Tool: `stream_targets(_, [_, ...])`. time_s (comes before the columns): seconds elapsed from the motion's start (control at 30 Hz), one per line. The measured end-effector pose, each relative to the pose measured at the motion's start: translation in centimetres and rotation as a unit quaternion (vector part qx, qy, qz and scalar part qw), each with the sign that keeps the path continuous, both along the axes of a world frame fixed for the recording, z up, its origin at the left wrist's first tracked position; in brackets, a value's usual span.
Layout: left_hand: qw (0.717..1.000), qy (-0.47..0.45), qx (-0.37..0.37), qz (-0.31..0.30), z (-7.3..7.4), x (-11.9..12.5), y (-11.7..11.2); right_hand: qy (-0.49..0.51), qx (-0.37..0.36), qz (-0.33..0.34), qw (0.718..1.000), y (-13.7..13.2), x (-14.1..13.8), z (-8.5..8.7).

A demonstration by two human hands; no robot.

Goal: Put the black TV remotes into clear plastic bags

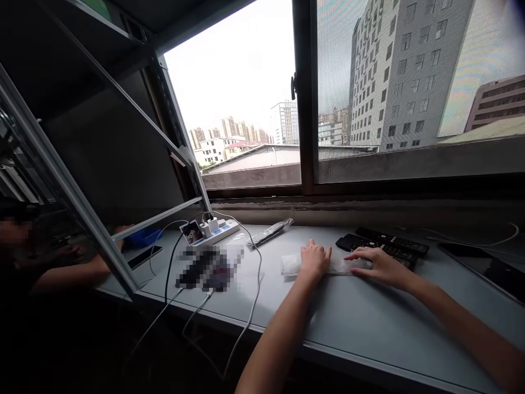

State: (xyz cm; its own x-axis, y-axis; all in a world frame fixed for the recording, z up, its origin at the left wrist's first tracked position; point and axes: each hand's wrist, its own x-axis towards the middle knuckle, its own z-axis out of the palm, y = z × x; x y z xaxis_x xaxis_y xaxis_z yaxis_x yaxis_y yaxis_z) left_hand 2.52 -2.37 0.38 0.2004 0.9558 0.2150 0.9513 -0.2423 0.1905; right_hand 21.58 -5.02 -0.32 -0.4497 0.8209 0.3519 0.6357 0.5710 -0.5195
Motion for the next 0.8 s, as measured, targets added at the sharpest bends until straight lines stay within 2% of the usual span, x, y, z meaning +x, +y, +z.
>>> stream_targets(0.2, [0.995,-0.037,0.016,0.093,1.5,-1.0,0.0,-0.011,0.037,-0.016,0.999,-0.5,-0.6,0.5])
stream_targets(0.37, [0.99,-0.007,0.013,0.137,1.2,-1.0,0.1,-0.014,0.048,-0.016,0.999,-0.2,-0.8,-0.1])
stream_targets(0.43, [0.992,-0.012,0.025,0.123,0.9,-0.7,0.1,-0.014,0.038,-0.02,0.999,-0.1,-0.8,-0.3])
stream_targets(0.53, [0.997,-0.017,0.046,0.067,0.2,0.1,0.0,-0.015,0.008,0.0,1.0,0.0,-0.7,-0.6])
stream_targets(0.63, [0.999,-0.005,0.033,0.022,-0.4,0.6,-0.1,-0.007,-0.011,0.014,1.0,0.0,-0.7,-0.7])
stream_targets(0.8, [1.0,0.008,0.018,0.004,-1.2,0.5,-0.3,0.003,-0.005,0.002,1.0,-0.3,-0.4,-0.6])
